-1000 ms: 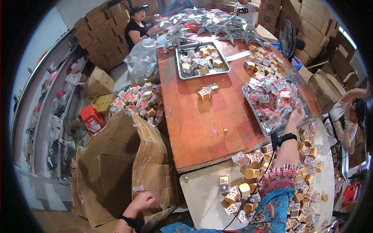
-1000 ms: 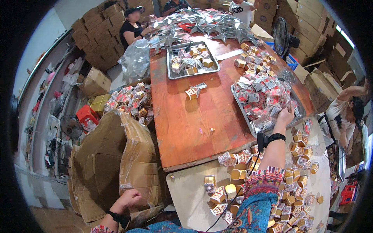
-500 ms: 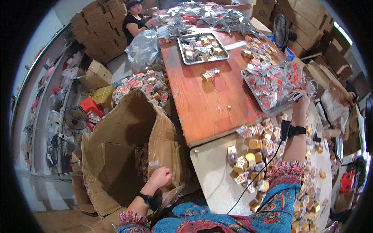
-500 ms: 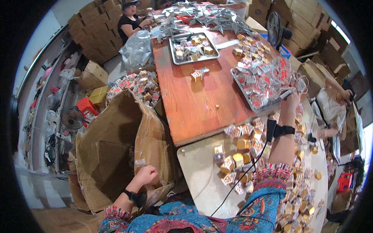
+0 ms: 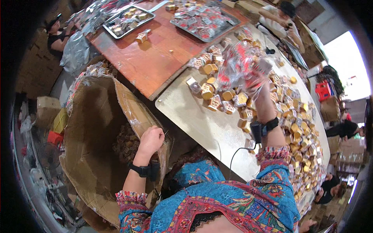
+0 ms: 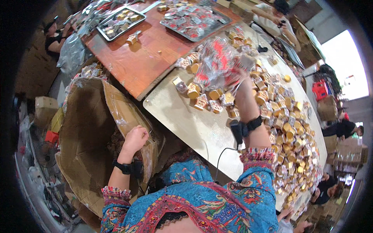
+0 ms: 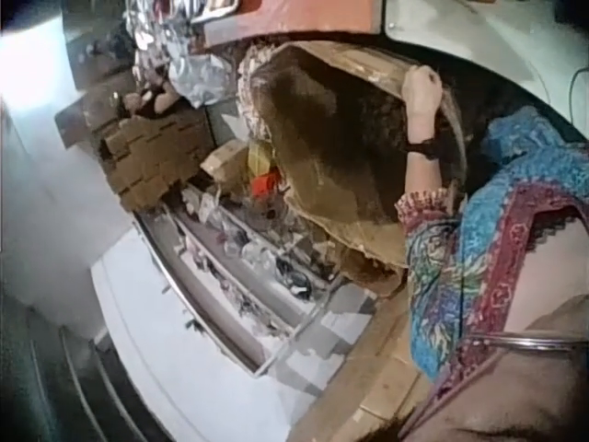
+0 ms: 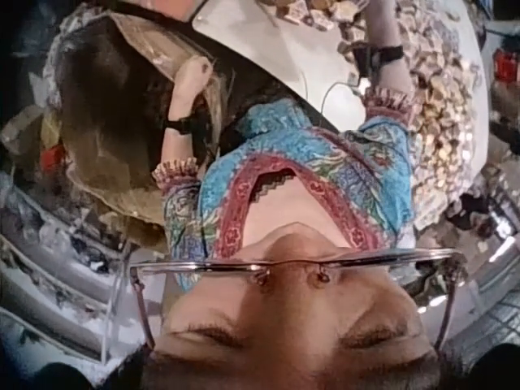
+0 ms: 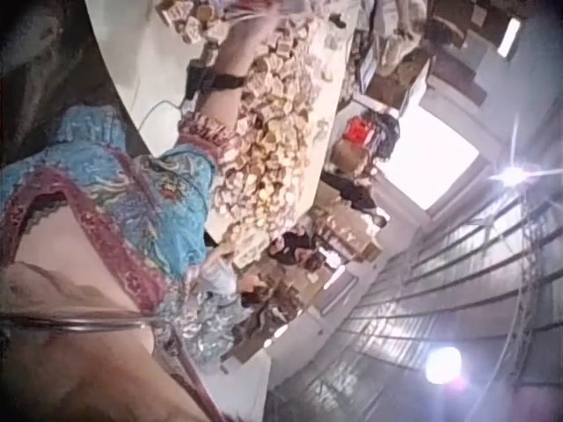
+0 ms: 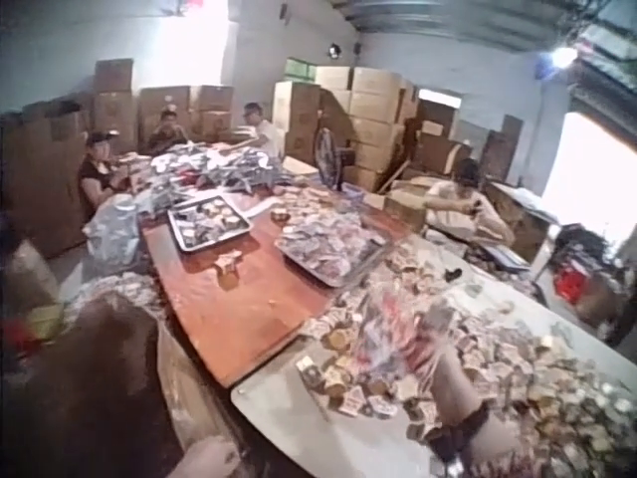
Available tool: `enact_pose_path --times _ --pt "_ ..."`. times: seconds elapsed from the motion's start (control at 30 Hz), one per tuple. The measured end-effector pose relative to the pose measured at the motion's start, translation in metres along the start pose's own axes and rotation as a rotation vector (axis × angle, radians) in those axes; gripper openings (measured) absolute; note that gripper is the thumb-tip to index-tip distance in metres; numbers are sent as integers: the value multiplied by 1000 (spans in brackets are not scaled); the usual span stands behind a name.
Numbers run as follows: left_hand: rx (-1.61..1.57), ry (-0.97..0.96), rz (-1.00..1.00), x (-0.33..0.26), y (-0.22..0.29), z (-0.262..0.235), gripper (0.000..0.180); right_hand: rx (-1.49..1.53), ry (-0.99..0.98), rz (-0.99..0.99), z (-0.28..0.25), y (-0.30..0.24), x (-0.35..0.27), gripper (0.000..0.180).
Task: Assembling and organizing small decorative gold and red boxes in a factory setting.
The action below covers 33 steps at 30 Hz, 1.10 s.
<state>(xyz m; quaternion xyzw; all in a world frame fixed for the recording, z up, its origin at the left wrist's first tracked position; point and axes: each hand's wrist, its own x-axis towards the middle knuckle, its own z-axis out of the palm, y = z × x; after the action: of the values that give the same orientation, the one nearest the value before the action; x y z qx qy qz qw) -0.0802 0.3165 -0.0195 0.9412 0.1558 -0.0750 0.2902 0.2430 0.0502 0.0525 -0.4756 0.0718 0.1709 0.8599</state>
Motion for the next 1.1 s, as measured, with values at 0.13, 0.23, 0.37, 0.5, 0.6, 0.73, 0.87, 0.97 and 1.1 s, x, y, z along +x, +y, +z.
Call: enact_pose_path --times 0.13,0.23,0.37,0.5,0.6,0.73,0.87,0.97,1.1 --pt "28 75 109 -17 7 8 10 -91 126 124 -43 39 -95 15" --pt "7 59 133 -20 9 10 11 146 261 213 -103 84 -127 20" --pt "-94 35 91 -20 -1 12 13 393 223 227 -168 142 -143 17" --pt "-165 22 26 -16 -23 18 15 280 362 162 -174 176 -130 16" --pt "-177 13 51 -7 -12 21 17 250 420 -98 -222 196 -100 18" --pt "-213 42 -13 -13 -31 25 19 -504 628 145 -220 195 -89 18" --pt "-203 58 -19 -22 -46 25 19 -812 488 8 -142 150 -136 62" --pt "-248 77 -9 -19 -32 27 17 -959 419 -203 -190 162 -113 78" --pt "-278 85 -31 -30 -30 21 15 -1391 387 -73 -128 105 -148 73"
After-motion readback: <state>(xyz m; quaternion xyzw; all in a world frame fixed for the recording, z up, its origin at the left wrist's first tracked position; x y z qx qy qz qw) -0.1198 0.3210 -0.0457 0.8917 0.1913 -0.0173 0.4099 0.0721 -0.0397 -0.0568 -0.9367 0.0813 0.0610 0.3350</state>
